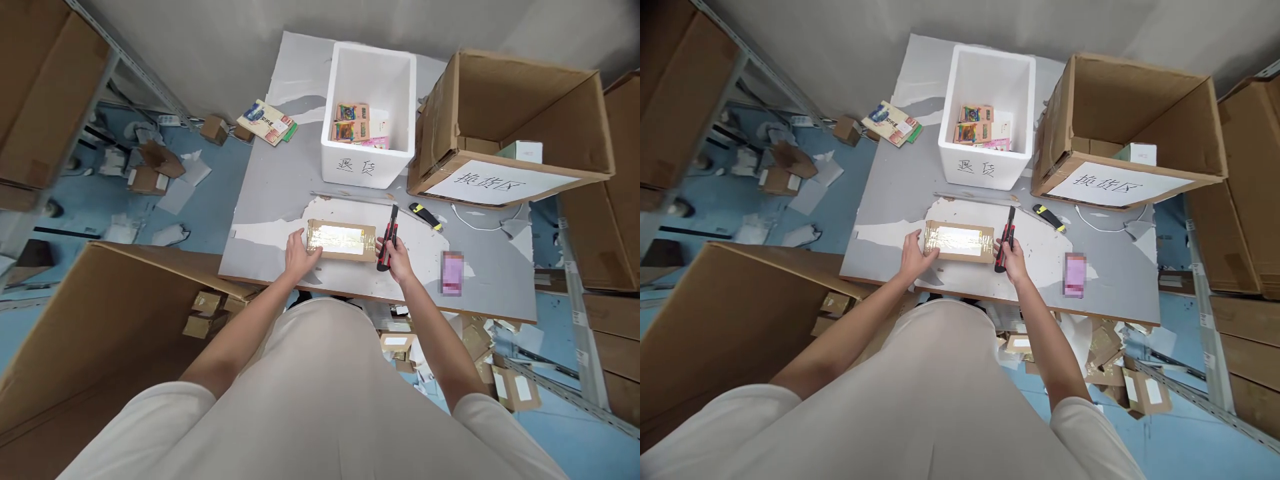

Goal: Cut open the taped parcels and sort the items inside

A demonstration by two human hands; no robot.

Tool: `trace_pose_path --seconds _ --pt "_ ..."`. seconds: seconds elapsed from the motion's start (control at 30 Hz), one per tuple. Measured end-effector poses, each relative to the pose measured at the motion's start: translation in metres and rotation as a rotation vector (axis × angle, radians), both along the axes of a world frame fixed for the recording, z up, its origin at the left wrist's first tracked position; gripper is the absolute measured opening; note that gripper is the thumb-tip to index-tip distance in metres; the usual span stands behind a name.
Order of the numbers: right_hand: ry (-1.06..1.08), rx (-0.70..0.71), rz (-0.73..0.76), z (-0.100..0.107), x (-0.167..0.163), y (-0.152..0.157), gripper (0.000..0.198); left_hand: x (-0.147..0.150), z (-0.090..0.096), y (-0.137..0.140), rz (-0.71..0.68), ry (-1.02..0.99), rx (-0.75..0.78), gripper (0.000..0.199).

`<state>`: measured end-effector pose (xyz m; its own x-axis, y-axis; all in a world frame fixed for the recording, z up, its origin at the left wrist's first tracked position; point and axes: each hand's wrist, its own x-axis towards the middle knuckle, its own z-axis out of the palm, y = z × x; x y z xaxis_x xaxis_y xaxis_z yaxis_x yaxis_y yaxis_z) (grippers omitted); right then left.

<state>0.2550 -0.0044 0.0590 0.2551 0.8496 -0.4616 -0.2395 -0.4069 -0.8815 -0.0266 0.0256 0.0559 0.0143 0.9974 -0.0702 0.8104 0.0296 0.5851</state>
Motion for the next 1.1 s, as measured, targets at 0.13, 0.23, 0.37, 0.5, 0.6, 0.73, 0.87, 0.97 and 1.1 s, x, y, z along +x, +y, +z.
trace_pose_path --seconds 0.13,0.23,0.37,0.5,0.6,0.73,0.87,0.97,1.1 --pt "-0.229 -0.099 0.121 0.003 0.022 -0.026 0.056 0.012 0.009 0.022 -0.364 0.161 0.128 0.086" --pt "-0.328 -0.121 0.253 0.006 0.035 -0.047 0.073 0.020 0.013 0.034 -0.617 0.293 0.077 0.103" --pt "-0.374 -0.102 0.361 0.006 0.037 -0.062 0.070 0.026 0.008 0.036 -0.649 0.359 0.026 0.116" --pt "-0.373 -0.120 0.395 0.003 0.033 -0.065 0.067 0.027 0.003 0.033 -0.607 0.355 0.042 0.117" --pt "-0.398 -0.132 0.435 0.007 0.034 -0.058 0.064 0.027 0.001 0.033 -0.605 0.340 0.048 0.117" --pt "-0.541 -0.152 0.569 0.025 0.044 -0.041 0.060 0.029 -0.001 0.035 -0.577 0.326 0.052 0.114" --pt "-0.716 -0.139 0.760 0.047 0.052 -0.025 0.059 0.031 -0.003 0.035 -0.548 0.340 0.060 0.115" --pt "-0.881 -0.113 0.859 0.058 0.053 -0.016 0.059 0.031 -0.006 0.035 -0.579 0.337 0.058 0.114" --pt "-0.914 -0.124 0.949 0.066 0.049 -0.012 0.059 0.030 -0.008 0.035 -0.573 0.341 0.073 0.113"
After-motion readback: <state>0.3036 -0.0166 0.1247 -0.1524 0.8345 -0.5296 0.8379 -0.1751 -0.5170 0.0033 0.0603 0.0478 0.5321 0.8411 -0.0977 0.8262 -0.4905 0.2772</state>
